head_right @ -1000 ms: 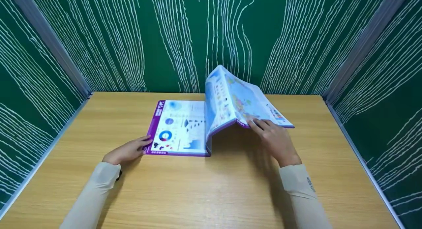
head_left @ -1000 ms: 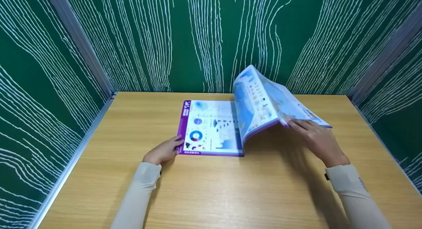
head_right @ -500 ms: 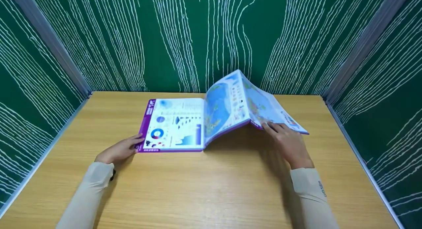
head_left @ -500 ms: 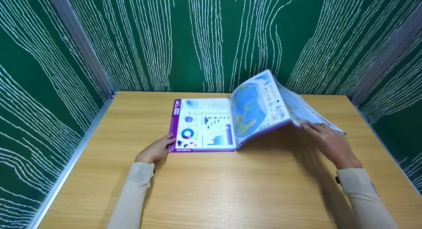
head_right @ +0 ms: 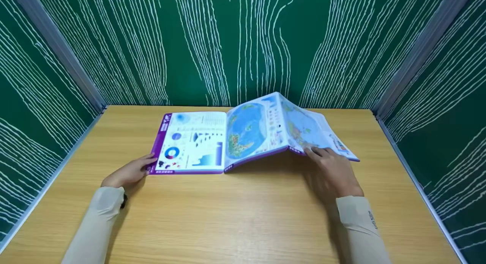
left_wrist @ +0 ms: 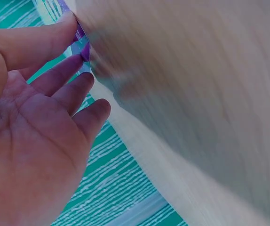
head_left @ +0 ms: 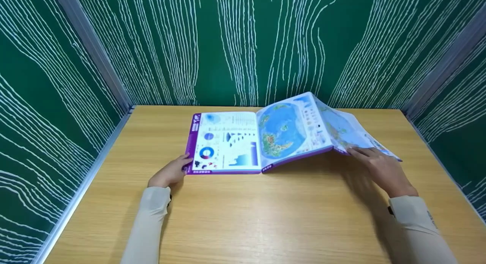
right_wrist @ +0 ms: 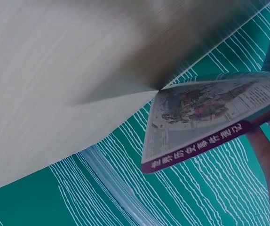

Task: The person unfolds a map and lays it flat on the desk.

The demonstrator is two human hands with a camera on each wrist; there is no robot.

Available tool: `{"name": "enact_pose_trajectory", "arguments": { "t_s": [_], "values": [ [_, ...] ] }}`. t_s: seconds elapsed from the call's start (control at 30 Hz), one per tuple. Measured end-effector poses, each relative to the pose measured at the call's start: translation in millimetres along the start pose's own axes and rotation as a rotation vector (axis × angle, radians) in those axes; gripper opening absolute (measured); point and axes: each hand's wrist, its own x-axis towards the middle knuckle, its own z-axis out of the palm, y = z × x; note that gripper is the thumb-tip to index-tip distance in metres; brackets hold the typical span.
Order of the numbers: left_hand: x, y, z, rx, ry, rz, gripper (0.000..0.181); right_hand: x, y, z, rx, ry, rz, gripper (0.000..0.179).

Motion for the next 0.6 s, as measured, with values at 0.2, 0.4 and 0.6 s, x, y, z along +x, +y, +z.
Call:
{"name": "enact_pose_trajectory", "arguments": {
  "t_s": [0.2,0.4,0.6],
  "values": [
    [-2.2,-3.9,-4.3,-0.023,-0.007,-0.043,0.069,-2.7,0,5,0.115,-0.11,0.039,0.084],
    [-4.4,-7.4,-8.7,-0.044,-0.006,-0.072,0.073,-6.1,0,9,0.29,-0.229,0.117,0.072],
    [-2.6,-12.1,-12.4,-0.053,0.0,-0.065,0.067,-8.8,-1,15,0.209,-0.261,0.066,0.074]
  ]
}}
